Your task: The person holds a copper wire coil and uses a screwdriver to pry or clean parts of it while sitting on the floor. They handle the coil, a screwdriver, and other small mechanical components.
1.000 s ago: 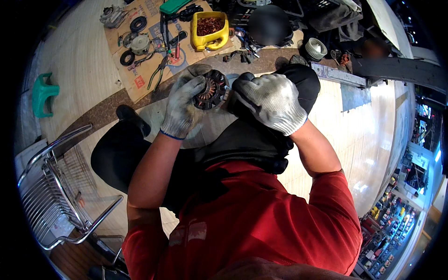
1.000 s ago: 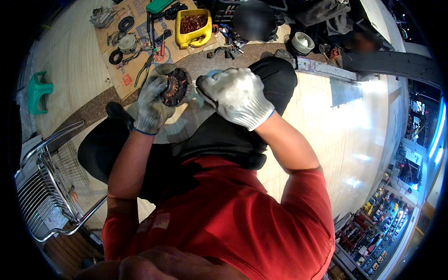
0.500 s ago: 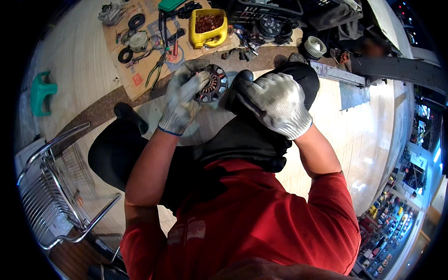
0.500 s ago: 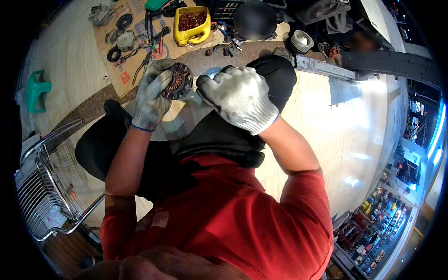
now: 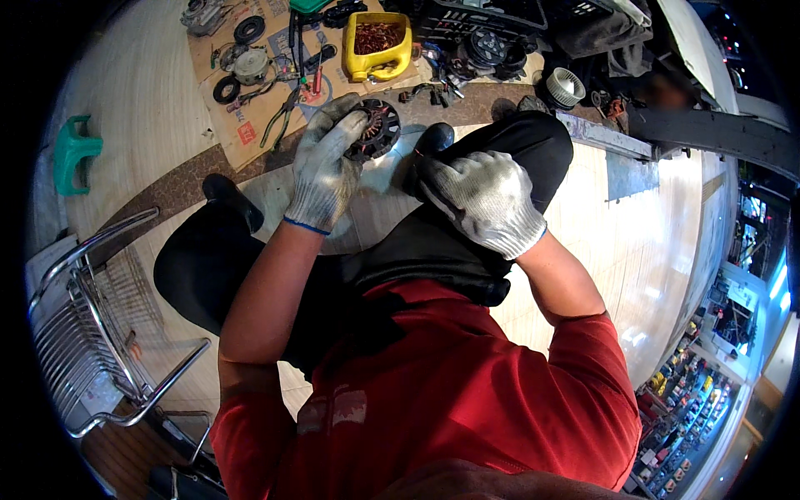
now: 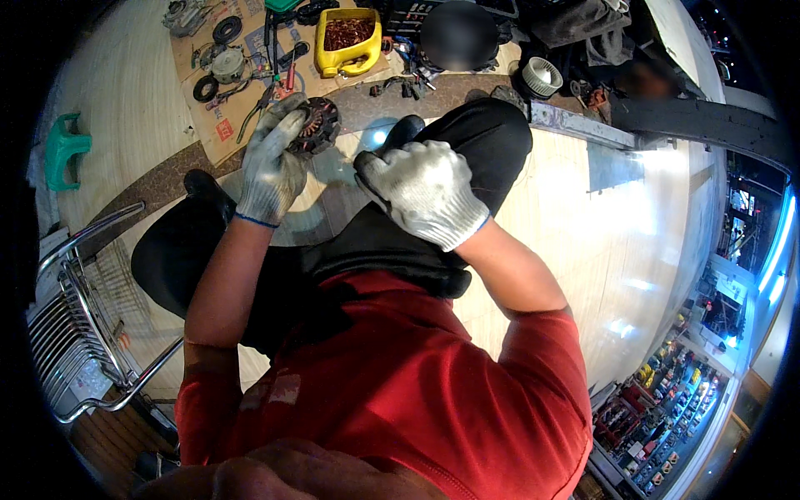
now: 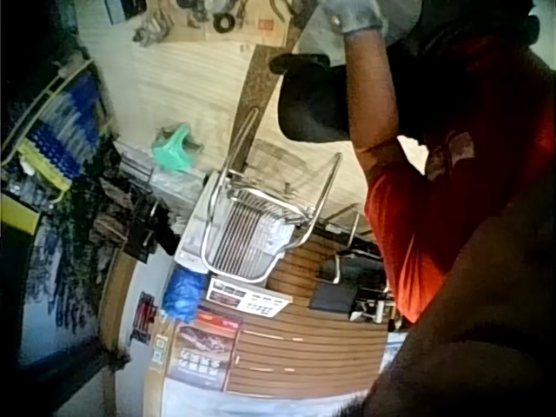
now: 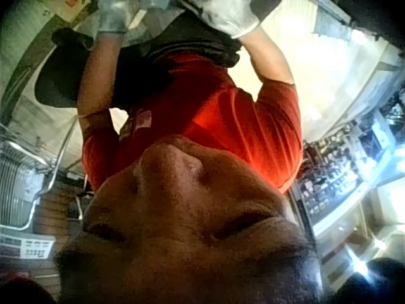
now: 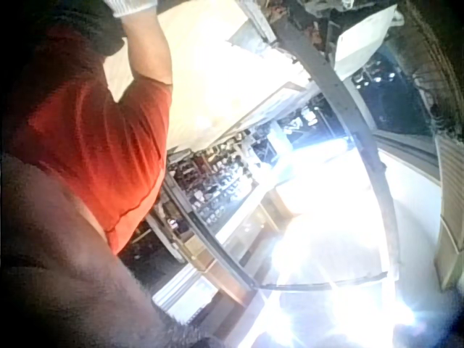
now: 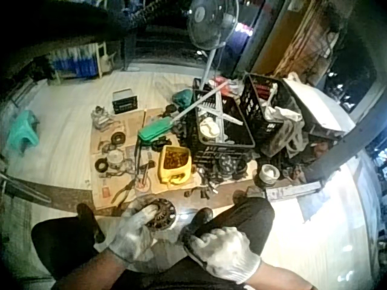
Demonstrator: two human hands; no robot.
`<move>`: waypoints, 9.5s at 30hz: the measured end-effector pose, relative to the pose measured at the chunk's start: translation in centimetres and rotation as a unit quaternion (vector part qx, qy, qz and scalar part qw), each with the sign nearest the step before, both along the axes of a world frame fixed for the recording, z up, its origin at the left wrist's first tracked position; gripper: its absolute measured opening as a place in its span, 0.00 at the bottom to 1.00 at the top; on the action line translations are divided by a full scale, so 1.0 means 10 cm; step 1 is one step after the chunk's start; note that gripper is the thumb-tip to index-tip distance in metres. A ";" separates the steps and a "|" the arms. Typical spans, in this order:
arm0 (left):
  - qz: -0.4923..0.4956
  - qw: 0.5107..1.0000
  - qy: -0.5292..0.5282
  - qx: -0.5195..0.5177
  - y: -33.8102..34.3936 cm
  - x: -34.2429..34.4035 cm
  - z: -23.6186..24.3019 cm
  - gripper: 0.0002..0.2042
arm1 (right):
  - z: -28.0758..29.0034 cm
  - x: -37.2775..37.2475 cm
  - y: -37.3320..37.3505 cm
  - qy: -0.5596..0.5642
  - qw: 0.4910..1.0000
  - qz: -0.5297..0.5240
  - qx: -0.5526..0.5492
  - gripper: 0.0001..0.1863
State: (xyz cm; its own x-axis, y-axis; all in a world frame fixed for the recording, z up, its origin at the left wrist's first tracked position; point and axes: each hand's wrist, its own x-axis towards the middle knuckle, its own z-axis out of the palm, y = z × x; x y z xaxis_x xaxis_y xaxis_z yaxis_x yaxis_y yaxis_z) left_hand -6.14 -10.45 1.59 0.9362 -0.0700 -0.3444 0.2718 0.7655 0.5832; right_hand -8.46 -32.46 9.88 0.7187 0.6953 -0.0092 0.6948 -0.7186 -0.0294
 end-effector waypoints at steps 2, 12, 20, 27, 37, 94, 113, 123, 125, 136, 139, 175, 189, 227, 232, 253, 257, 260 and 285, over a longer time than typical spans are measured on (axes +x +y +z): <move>-0.002 1.000 0.004 -0.021 0.00 -0.01 0.07 0.14 | -0.01 -0.01 -0.02 -0.009 1.000 0.005 0.006 0.19; -0.048 0.985 -0.023 -0.166 0.15 0.01 -0.21 0.20 | -0.02 0.12 -0.22 -0.042 0.998 -0.024 0.045 0.12; -0.107 0.990 -0.023 -0.086 0.11 -0.02 -0.08 0.22 | -0.09 0.38 -0.54 -0.077 0.990 -0.100 0.058 0.10; -0.127 0.992 0.007 0.015 0.03 0.03 -0.01 0.19 | 0.06 0.46 -0.64 -0.106 0.989 -0.094 0.042 0.14; -0.018 0.977 0.084 0.195 -0.11 0.07 0.07 0.14 | 0.27 -0.18 -0.15 -0.022 0.999 0.034 -0.021 0.13; -0.242 0.955 -0.103 0.133 0.21 0.15 -0.02 0.26 | 0.65 1.30 -1.50 -0.235 0.972 -0.022 -0.012 0.16; -0.171 0.981 -0.027 0.084 0.34 0.25 -0.24 0.24 | -0.30 1.32 0.15 0.161 0.980 0.095 0.068 0.12; -0.149 0.985 0.066 -0.049 0.27 0.28 -0.59 0.16 | -0.44 1.20 0.26 0.000 0.984 0.109 0.140 0.11; -0.130 0.987 0.080 -0.054 0.21 0.26 -0.53 0.17 | -0.48 1.21 0.27 -0.005 0.986 0.101 0.130 0.11; -0.166 0.961 -0.017 0.221 0.17 0.18 -0.28 0.25 | -0.33 1.19 0.16 0.105 0.990 0.082 0.037 0.18; -0.150 0.913 -0.038 0.376 0.28 0.15 -0.20 0.24 | -0.55 1.26 0.08 0.036 0.992 0.078 0.091 0.10; -0.074 0.972 -0.019 0.221 0.85 0.09 0.06 0.25 | -0.78 2.85 0.24 0.380 0.908 -0.161 0.071 0.32; -0.116 0.930 0.046 0.345 0.78 0.23 -0.20 0.23 | -3.24 3.68 0.01 0.226 0.942 -0.240 -0.064 0.33; -0.019 0.919 -0.098 0.381 0.64 0.21 -0.15 0.39 | -0.07 1.78 0.81 0.324 0.906 0.187 0.198 0.21; 0.029 0.870 -0.117 0.478 0.61 0.19 -0.24 0.37 | -0.19 1.75 0.84 0.383 0.892 0.114 0.212 0.24; -0.017 0.859 -0.062 0.508 0.69 0.29 -0.21 0.30 | -0.21 1.61 1.05 0.555 0.776 -0.036 0.297 0.23; -0.021 0.840 -0.064 0.538 0.69 0.27 -0.18 0.31 | -0.07 1.56 1.12 0.619 0.730 -0.130 0.258 0.22; -0.036 0.801 -0.048 0.596 0.68 0.24 -0.02 0.32 | -0.06 1.55 1.14 0.593 0.769 -0.126 0.204 0.20; 0.144 0.950 -0.056 0.270 0.77 0.33 0.03 0.29 | 0.00 1.46 0.80 0.273 0.957 0.014 0.101 0.21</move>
